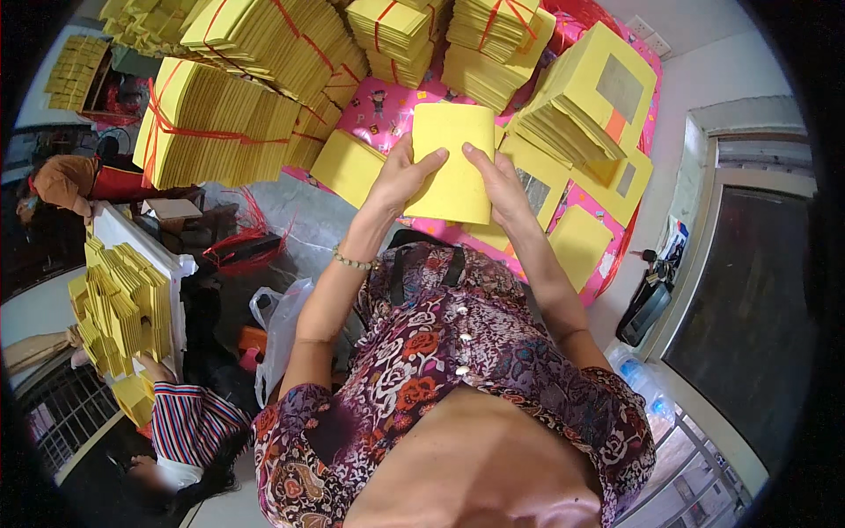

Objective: Counting and bundling stacks of yellow paper using red string.

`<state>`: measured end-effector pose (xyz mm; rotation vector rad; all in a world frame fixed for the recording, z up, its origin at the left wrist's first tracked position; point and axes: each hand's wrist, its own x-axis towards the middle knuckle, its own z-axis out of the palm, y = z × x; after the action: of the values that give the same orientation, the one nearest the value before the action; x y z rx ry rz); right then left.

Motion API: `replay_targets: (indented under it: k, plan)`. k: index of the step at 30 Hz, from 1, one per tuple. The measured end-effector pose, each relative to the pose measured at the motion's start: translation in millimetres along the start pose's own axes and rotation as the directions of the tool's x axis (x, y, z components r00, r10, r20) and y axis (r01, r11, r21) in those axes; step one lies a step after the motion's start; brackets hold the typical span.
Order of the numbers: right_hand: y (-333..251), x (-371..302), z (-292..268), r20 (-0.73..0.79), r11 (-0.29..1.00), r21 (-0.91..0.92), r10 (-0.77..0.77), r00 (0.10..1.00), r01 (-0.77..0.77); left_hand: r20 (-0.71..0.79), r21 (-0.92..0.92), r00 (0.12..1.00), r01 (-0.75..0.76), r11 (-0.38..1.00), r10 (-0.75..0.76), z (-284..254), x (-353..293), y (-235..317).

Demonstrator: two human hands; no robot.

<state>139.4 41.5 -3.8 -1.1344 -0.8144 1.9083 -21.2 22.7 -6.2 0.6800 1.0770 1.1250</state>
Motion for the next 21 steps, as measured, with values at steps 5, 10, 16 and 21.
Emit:
replay_targets:
  k: [5, 10, 16, 21]
  plan:
    - [3, 4, -4, 0.005, 0.999, 0.007, 0.048, 0.999, -0.048, 0.01, 0.004, 1.0, 0.002, 1.0, -0.002, -2, 2, -4]
    - [8, 5, -5, 0.005, 0.998, 0.037, 0.059, 0.998, -0.059, -0.006, 0.039, 0.999, 0.05, 0.998, -0.05, -2, 1, -3]
    - [9, 4, -4, -0.015, 0.999, -0.009, 0.033, 0.999, -0.033, 0.01, 0.019, 0.998, 0.067, 0.998, -0.067, -4, 1, -5]
    - [12, 4, -5, -0.022, 0.999, -0.011, 0.047, 0.999, -0.048, 0.031, 0.037, 0.996, 0.083, 0.996, -0.084, -7, 3, -9]
